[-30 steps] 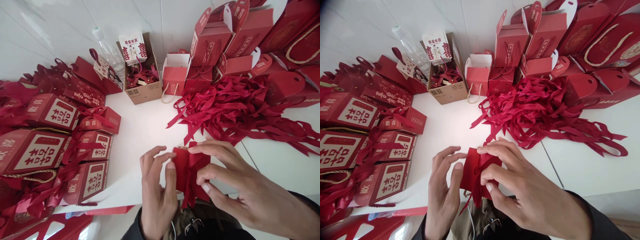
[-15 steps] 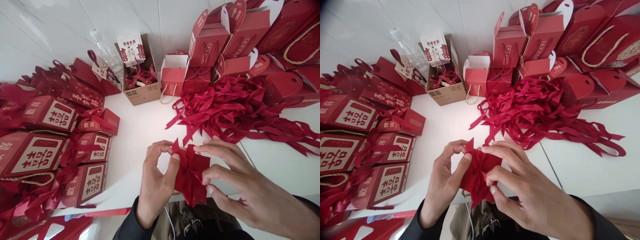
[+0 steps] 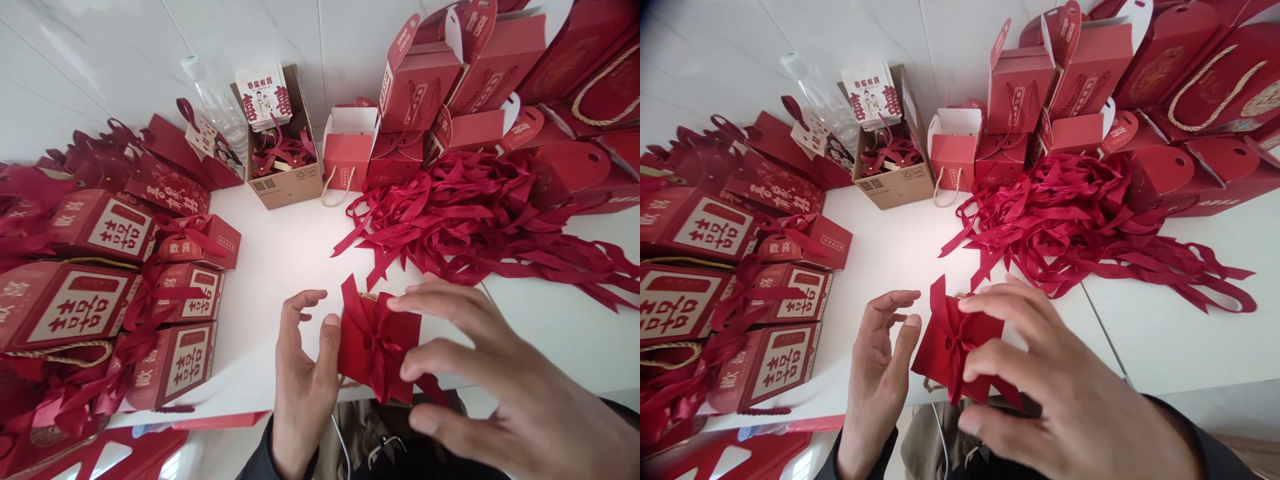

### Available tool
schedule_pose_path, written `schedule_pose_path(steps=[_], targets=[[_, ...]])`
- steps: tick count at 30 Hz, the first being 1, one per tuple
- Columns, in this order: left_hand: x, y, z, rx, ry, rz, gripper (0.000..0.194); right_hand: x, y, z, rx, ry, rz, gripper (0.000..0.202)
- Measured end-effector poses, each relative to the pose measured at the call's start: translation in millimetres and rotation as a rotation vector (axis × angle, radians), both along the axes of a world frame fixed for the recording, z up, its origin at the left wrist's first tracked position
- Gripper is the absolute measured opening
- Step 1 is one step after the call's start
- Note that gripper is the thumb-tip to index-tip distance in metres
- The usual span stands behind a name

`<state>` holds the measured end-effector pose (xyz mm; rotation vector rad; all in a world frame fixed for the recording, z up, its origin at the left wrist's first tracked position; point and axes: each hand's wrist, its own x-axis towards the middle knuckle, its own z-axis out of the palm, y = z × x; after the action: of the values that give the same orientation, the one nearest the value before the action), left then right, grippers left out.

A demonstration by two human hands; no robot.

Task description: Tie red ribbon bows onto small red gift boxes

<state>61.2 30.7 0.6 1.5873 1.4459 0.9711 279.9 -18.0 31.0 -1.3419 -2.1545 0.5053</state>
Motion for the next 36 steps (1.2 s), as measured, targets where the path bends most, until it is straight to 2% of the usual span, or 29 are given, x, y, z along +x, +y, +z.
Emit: schedule_pose_path(steps=[2,5,7,11,14,17,21,26,29,32,36], targets=[[-1,-2,2.0,0.070,0.034,-0.070,0.026,-13,-1,-2.1,0.057,-0.062,0.026,0.022],[-1,-3,5.7,0.194,0.142,-0.268,0.042,-30,-2,-8.7,0.103,-0.090,-0.079,0.013],[0,-2,7.2,0.219,0.182,-0.346,0.041,-34,-4,-10.6,0.097,-0.095,-0.134,0.010],[1,0,5.7,0.203,0.177,-0.307,0.024,-27,-7,-3.0,0.083,-0.079,-0.168,0.012],[1,0,3.1,0.185,0.165,-0.276,0.018,-19,-9,3.5,0.114,-0.092,-0.210,0.016],[2,0,2.3,0.170,0.151,-0.258,0.016,-15,-12,3.5,0.102,-0.076,-0.144,0.020],[3,-2,3.0,0.152,0.116,-0.226,0.015,-14,-16,1.0,0.088,-0.049,-0.057,0.026],[4,-2,0.1,0.110,0.052,-0.173,0.015,-11,-16,6.4,0.055,-0.050,0.032,0.028],[1,-1,-0.3,0.139,0.014,-0.131,0.034,-10,-15,6.5,0.006,-0.052,-0.048,0.021],[-2,-2,4.1,0.198,0.083,-0.220,0.041,-12,-12,0.8,-0.027,-0.046,-0.180,0.015],[2,-4,9.7,0.212,0.193,-0.361,0.030,-17,-7,-4.5,0.004,-0.086,-0.157,0.006]])
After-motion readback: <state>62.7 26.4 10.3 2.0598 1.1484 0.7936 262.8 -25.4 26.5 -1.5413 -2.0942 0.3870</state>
